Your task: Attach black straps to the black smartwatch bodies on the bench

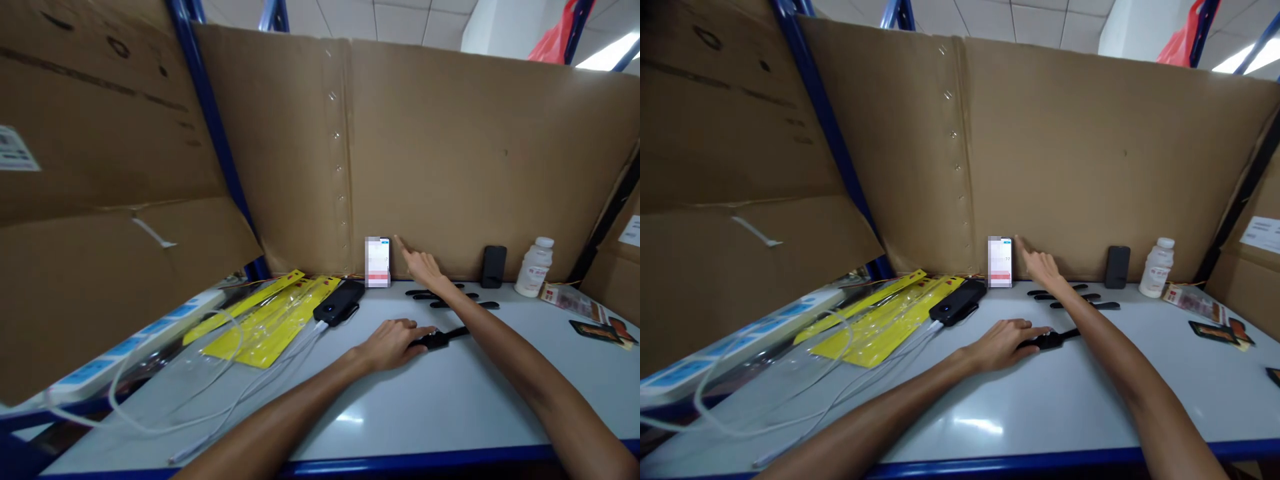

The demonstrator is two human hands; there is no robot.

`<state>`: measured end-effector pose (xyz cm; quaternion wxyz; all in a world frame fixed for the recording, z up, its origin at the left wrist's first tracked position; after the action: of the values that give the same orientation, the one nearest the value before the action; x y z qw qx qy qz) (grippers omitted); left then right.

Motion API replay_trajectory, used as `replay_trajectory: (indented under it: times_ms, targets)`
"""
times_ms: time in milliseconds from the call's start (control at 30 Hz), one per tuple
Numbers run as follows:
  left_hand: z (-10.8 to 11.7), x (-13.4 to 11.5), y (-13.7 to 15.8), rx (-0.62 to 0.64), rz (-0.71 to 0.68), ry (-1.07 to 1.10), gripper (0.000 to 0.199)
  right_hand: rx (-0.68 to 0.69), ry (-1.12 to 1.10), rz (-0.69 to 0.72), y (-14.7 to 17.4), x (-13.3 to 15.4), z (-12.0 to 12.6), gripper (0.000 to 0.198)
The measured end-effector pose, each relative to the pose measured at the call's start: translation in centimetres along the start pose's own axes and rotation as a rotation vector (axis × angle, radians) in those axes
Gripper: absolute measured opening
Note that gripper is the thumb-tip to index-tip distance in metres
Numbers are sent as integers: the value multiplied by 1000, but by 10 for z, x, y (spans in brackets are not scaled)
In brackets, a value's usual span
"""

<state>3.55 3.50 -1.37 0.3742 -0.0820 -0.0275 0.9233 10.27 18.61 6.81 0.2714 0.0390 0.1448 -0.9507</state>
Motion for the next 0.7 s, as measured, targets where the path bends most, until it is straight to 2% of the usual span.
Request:
replay_trajectory:
  times_ms: [100, 200, 300, 400, 500, 600, 700]
  targets:
    - [2, -2, 0, 17, 12, 12, 49, -12, -4, 39, -16, 9, 0, 90]
    - [4, -4, 0, 21, 15, 24, 48, 8, -5, 64, -16, 15, -11, 87]
    - [6, -5, 0, 14, 15, 33, 47, 19, -45, 112, -8, 18, -21, 70]
    - [6, -5, 0, 6, 15, 37, 46, -107, -148, 107, -8, 15, -15, 52]
    - [5, -6, 0, 3, 12, 37, 47, -217, -251, 52, -20, 11, -5, 63]
    - [7, -7, 1, 3, 14, 39, 46, -220, -301, 38, -35, 12, -1, 75]
    - [9, -8, 2, 7, 14, 42, 45, -221, -337, 59, -44, 13, -3, 70]
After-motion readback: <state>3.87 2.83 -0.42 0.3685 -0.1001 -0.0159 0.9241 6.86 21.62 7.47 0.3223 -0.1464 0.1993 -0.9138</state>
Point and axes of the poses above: each hand's wrist, its own y-axis away from the middle knuckle, its own z-axis out of the back of the hand, x = y × z, the point moved 5 cm from there along -y, towards the middle knuckle, and after that the axes turned 5 degrees about x, right-handed, at the moved point
